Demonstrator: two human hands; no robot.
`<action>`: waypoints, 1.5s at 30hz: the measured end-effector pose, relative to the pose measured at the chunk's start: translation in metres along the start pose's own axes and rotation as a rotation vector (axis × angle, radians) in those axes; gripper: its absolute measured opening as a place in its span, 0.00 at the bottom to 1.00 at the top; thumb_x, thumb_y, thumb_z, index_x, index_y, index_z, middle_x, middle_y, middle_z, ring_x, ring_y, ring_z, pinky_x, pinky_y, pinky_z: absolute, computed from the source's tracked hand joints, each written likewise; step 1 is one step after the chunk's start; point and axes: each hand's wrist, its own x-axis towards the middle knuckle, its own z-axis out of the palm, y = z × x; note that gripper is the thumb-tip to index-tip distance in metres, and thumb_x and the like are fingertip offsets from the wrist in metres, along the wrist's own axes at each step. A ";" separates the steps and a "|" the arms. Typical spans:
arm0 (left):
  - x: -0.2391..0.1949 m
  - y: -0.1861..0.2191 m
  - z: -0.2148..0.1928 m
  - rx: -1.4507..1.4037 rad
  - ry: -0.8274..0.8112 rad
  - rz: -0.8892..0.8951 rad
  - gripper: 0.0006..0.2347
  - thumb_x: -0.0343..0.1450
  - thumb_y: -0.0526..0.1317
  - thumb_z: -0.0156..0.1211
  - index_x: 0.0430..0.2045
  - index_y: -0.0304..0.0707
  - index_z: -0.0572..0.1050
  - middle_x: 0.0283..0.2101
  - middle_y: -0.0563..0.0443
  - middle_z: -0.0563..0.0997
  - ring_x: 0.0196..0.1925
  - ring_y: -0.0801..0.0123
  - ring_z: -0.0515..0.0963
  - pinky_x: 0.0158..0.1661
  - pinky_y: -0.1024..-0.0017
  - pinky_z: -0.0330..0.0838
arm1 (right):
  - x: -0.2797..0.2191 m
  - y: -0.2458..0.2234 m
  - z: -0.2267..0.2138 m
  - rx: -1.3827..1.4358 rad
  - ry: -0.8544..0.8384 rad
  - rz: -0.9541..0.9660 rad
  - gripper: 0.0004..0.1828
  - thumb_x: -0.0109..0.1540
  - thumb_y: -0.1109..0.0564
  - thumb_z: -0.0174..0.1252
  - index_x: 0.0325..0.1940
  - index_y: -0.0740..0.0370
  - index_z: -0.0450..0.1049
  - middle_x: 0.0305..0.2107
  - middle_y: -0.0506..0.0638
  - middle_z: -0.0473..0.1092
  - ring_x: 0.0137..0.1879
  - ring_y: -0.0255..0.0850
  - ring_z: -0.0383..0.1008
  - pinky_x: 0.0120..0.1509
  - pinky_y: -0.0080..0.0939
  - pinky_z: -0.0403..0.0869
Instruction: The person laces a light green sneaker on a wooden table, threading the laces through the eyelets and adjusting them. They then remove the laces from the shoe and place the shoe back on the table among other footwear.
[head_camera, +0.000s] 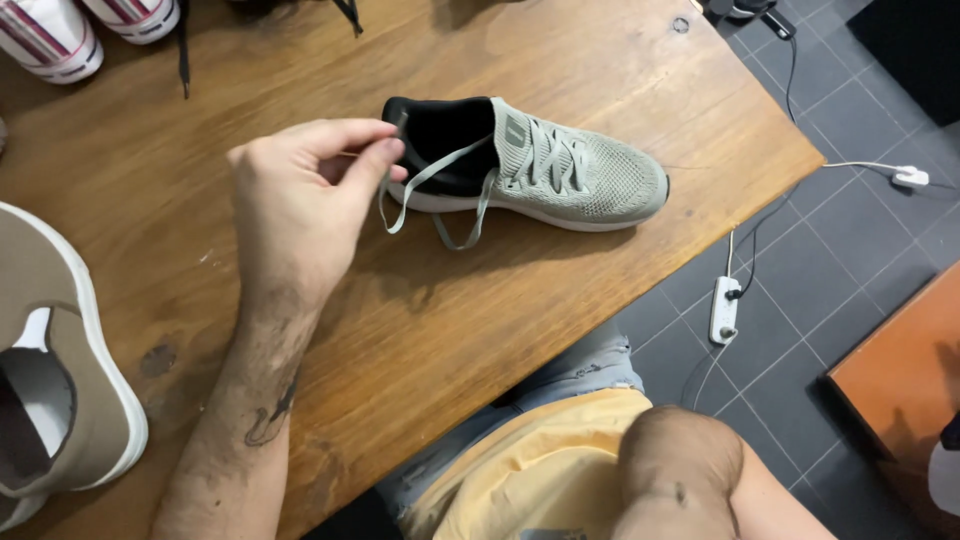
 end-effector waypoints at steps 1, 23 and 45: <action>-0.001 0.000 0.001 0.008 -0.020 0.010 0.03 0.71 0.26 0.70 0.36 0.29 0.84 0.34 0.44 0.87 0.31 0.71 0.88 0.34 0.82 0.83 | -0.002 0.016 -0.003 -0.011 0.001 -0.020 0.24 0.71 0.44 0.45 0.57 0.68 0.68 0.49 0.56 0.71 0.52 0.43 0.71 0.61 0.45 0.70; 0.056 -0.012 0.111 0.681 -0.409 -0.315 0.07 0.65 0.31 0.60 0.28 0.42 0.86 0.25 0.35 0.84 0.33 0.41 0.86 0.32 0.52 0.82 | 0.042 0.331 -0.062 -0.295 -0.111 -0.137 0.35 0.57 0.45 0.72 0.62 0.64 0.72 0.54 0.61 0.73 0.61 0.60 0.74 0.67 0.57 0.71; -0.073 -0.029 0.099 -0.024 -0.049 -0.552 0.07 0.67 0.27 0.59 0.32 0.30 0.85 0.29 0.37 0.86 0.39 0.59 0.86 0.44 0.64 0.80 | -0.023 0.305 -0.040 -0.361 0.060 -0.392 0.34 0.54 0.37 0.73 0.58 0.55 0.76 0.57 0.50 0.72 0.63 0.50 0.74 0.67 0.51 0.68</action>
